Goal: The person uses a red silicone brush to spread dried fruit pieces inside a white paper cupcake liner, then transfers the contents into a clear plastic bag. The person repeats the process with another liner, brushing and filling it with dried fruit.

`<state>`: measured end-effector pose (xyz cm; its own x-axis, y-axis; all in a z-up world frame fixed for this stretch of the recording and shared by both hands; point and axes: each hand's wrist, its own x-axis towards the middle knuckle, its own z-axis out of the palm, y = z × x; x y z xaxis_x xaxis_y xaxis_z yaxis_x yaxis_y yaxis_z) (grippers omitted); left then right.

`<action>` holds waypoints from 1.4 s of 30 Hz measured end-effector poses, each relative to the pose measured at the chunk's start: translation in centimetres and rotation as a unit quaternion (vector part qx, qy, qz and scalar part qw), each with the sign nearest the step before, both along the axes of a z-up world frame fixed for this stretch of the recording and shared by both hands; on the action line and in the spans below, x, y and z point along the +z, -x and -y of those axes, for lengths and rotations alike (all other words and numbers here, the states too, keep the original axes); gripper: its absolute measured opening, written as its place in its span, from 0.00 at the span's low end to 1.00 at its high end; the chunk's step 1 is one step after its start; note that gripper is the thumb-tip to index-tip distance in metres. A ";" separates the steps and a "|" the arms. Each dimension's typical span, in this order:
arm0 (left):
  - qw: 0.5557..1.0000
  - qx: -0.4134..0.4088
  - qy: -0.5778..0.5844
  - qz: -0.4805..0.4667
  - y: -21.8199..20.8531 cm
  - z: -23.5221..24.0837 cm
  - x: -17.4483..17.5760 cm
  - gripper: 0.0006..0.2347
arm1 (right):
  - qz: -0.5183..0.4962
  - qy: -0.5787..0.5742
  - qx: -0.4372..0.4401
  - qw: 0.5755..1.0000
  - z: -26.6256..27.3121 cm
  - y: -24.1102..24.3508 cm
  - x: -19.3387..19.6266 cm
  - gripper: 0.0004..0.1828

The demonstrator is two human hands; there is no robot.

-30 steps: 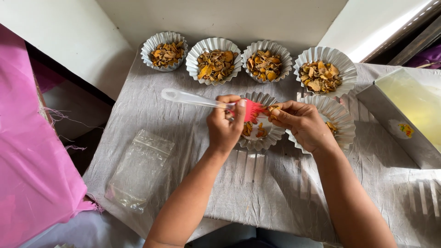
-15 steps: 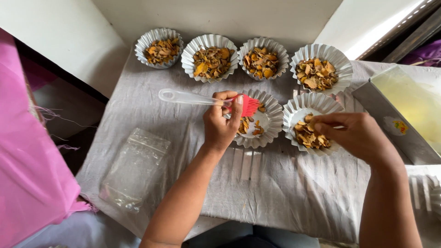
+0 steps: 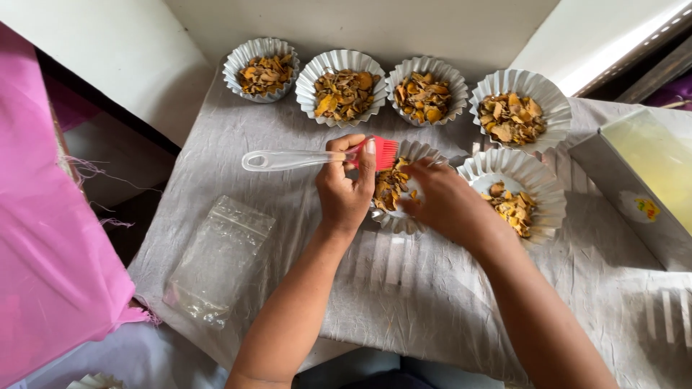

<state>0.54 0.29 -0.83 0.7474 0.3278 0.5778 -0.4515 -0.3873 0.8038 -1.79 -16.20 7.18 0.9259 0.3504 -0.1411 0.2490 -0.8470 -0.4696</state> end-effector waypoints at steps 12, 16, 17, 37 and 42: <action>1.000 -0.005 0.021 -0.003 -0.1 0.1 0.9 0.08 | 0.075 0.067 0.055 0.993 0.6 -1.6 -6.6 0.15; 1.000 -0.021 0.019 0.003 0.2 0.1 0.9 0.08 | 0.047 0.008 0.001 0.999 1.3 -0.7 -5.7 0.12; 0.999 -0.024 0.020 0.005 0.2 0.1 0.8 0.08 | 0.032 -0.057 -0.040 0.997 1.4 -0.4 -5.0 0.13; 0.988 -0.126 0.090 0.025 1.2 0.8 0.2 0.07 | -0.070 -0.428 -0.255 0.864 2.0 0.9 -2.3 0.20; 0.988 -0.118 0.093 0.022 0.8 0.3 0.0 0.06 | -0.109 -0.501 -0.242 0.824 2.9 1.7 -1.9 0.15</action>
